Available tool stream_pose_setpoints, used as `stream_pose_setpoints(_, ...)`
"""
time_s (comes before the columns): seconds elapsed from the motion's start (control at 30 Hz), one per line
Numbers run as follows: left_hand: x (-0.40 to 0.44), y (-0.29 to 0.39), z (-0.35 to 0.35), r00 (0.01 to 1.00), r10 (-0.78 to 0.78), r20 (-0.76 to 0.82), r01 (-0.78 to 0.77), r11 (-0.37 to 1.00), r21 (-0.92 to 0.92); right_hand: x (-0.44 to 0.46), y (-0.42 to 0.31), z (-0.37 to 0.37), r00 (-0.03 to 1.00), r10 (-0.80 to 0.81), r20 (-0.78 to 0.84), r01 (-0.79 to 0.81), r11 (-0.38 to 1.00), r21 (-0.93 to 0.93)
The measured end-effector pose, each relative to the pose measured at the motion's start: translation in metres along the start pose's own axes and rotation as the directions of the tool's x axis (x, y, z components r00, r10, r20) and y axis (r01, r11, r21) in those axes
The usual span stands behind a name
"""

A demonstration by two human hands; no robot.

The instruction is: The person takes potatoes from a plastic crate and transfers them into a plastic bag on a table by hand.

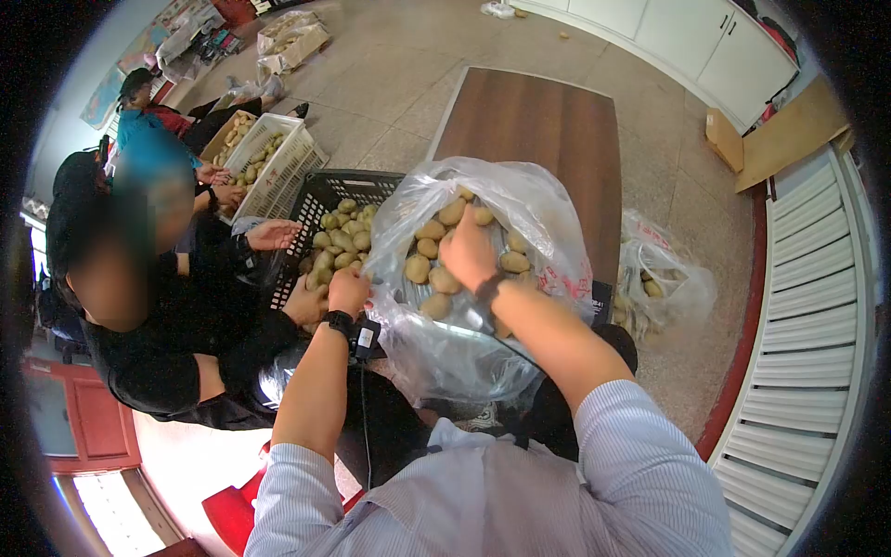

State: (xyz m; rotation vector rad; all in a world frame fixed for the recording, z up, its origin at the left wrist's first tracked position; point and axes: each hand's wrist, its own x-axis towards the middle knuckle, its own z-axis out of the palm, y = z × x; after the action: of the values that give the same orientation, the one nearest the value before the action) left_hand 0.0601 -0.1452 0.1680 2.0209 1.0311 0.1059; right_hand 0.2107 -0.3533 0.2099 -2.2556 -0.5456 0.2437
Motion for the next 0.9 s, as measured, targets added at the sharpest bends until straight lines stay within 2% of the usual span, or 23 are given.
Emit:
stream_pose_setpoints(0.03,-0.004,0.007,-0.005,0.996,-0.068,0.049,0.070,0.997,-0.036,-0.016,-0.003,0.000,1.000,-0.026,-0.011,0.025,0.998,-0.057)
stream_pose_setpoints(0.07,-0.007,0.009,-0.007,0.986,-0.135,0.101,0.143,0.987,-0.068,-0.032,-0.003,0.002,0.979,-0.195,0.052,0.201,0.971,-0.129)
stream_pose_setpoints(0.1,-0.012,0.011,-0.008,0.986,-0.135,0.098,0.143,0.987,-0.072,-0.048,-0.002,0.003,0.927,-0.354,0.126,0.373,0.908,-0.190)
stream_pose_setpoints(0.13,-0.015,0.013,-0.008,0.992,-0.100,0.073,0.105,0.992,-0.070,-0.062,-0.001,0.006,0.924,-0.361,0.126,0.380,0.905,-0.192)
stream_pose_setpoints(0.2,-0.013,0.007,-0.009,0.997,-0.029,0.068,0.033,0.998,-0.045,-0.083,0.003,0.019,0.718,-0.645,0.261,0.696,0.665,-0.272)
stream_pose_setpoints(0.23,-0.018,0.011,-0.012,0.998,-0.030,0.047,0.033,0.998,-0.053,-0.087,0.007,0.025,0.702,-0.661,0.263,0.712,0.650,-0.268)
stream_pose_setpoints(0.3,-0.030,0.022,-0.016,0.998,-0.051,0.039,0.053,0.998,-0.044,-0.092,0.014,0.034,0.648,-0.637,0.418,0.761,0.520,-0.388)
stream_pose_setpoints(0.33,-0.019,0.006,-0.009,0.999,-0.052,0.018,0.052,0.999,-0.009,-0.097,0.010,0.035,0.673,-0.576,0.464,0.739,0.538,-0.404)
stream_pose_setpoints(0.37,-0.017,0.001,-0.007,0.999,-0.054,0.001,0.054,0.998,-0.021,-0.101,0.007,0.034,0.659,-0.588,0.469,0.752,0.522,-0.403)
stream_pose_setpoints(0.43,-0.018,-0.004,-0.001,0.997,0.002,-0.076,-0.003,1.000,-0.016,-0.111,0.004,0.029,0.652,-0.681,0.333,0.749,0.509,-0.425)
stream_pose_setpoints(0.47,-0.025,0.001,-0.005,0.996,0.014,-0.090,-0.018,0.999,-0.043,-0.112,0.008,0.030,0.636,-0.693,0.339,0.761,0.490,-0.426)
stream_pose_setpoints(0.53,-0.037,0.010,-0.009,0.991,0.058,-0.119,-0.073,0.989,-0.127,-0.115,0.016,0.030,0.701,-0.622,0.349,0.705,0.528,-0.474)
stream_pose_setpoints(0.67,-0.049,0.022,-0.003,0.970,0.169,-0.173,-0.204,0.958,-0.203,-0.120,0.027,0.016,0.728,-0.549,0.411,0.677,0.483,-0.556)
stream_pose_setpoints(0.73,-0.052,0.024,0.005,0.955,0.202,-0.218,-0.252,0.939,-0.235,-0.120,0.031,0.006,0.777,-0.466,0.423,0.629,0.598,-0.498)
stream_pose_setpoints(0.77,-0.060,0.031,0.005,0.961,0.203,-0.185,-0.254,0.914,-0.316,-0.118,0.035,0.006,0.765,-0.477,0.433,0.643,0.588,-0.490)
stream_pose_setpoints(0.8,-0.068,0.036,0.005,0.967,0.205,-0.152,-0.250,0.884,-0.396,-0.116,0.040,0.008,0.803,-0.543,0.244,0.592,0.682,-0.429)
stream_pose_setpoints(0.83,-0.079,0.043,0.002,0.969,0.190,-0.159,-0.239,0.886,-0.396,-0.116,0.046,0.011,0.826,-0.561,0.045,0.541,0.768,-0.343)
stream_pose_setpoints(0.87,-0.092,0.054,-0.003,0.988,0.134,-0.083,-0.157,0.860,-0.486,-0.113,0.054,0.013,0.827,-0.559,0.055,0.542,0.769,-0.338)
stream_pose_setpoints(0.9,-0.103,0.064,-0.006,0.996,0.089,0.000,-0.074,0.821,-0.566,-0.104,0.059,0.013,0.963,-0.268,0.029,0.269,0.963,-0.022)
